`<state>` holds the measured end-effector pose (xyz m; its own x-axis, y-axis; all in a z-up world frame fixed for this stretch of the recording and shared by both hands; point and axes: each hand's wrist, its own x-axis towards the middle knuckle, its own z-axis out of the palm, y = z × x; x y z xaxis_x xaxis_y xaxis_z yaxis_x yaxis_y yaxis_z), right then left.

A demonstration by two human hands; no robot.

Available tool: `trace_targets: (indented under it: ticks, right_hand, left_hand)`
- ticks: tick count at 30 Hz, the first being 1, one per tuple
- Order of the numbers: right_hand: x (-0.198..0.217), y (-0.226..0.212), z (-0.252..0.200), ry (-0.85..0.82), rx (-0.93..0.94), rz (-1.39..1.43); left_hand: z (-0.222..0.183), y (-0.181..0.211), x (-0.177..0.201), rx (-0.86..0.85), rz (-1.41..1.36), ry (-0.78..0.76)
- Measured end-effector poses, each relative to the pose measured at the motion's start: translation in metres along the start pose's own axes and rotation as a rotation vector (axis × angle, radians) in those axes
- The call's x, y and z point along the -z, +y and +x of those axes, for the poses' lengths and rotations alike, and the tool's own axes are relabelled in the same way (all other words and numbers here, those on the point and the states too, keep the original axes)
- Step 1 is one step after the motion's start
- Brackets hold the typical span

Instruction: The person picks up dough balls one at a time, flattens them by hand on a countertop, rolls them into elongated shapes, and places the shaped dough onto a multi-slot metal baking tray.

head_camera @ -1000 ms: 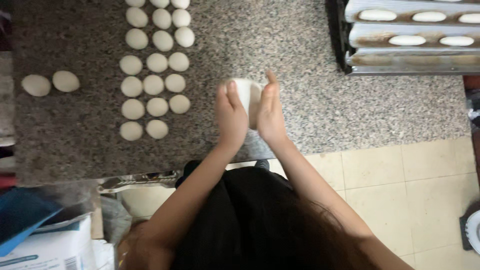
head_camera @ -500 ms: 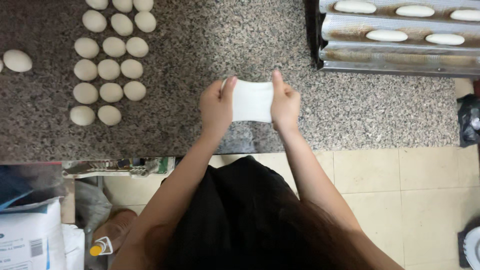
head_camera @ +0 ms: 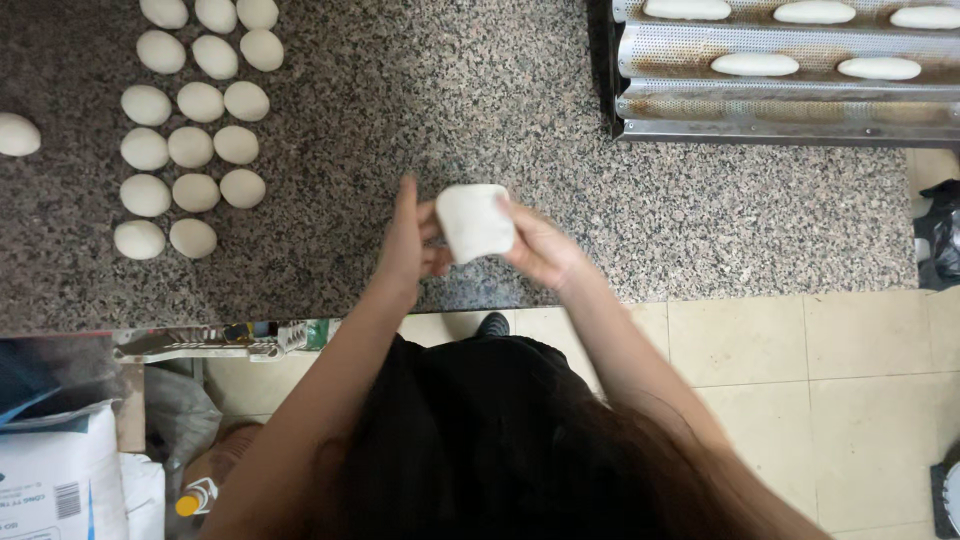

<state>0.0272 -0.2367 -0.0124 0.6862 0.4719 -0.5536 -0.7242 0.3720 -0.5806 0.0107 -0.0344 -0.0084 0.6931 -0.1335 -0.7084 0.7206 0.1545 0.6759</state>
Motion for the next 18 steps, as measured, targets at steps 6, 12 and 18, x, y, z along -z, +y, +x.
trace_targets:
  ticks: [6,12,18]
  right_hand:
    - [-0.032,-0.066,0.004,0.367,0.105,-1.346]
    - [-0.054,-0.049,0.006,0.455,1.187,-1.455]
    - [-0.013,0.062,0.011,-0.142,0.429,-1.447]
  left_hand:
    - [0.044,-0.068,0.028,0.089,0.259,-0.013]
    - [0.07,-0.096,0.03,0.03,0.191,0.031]
    - [0.091,-0.108,0.04,-0.39,0.553,0.316]
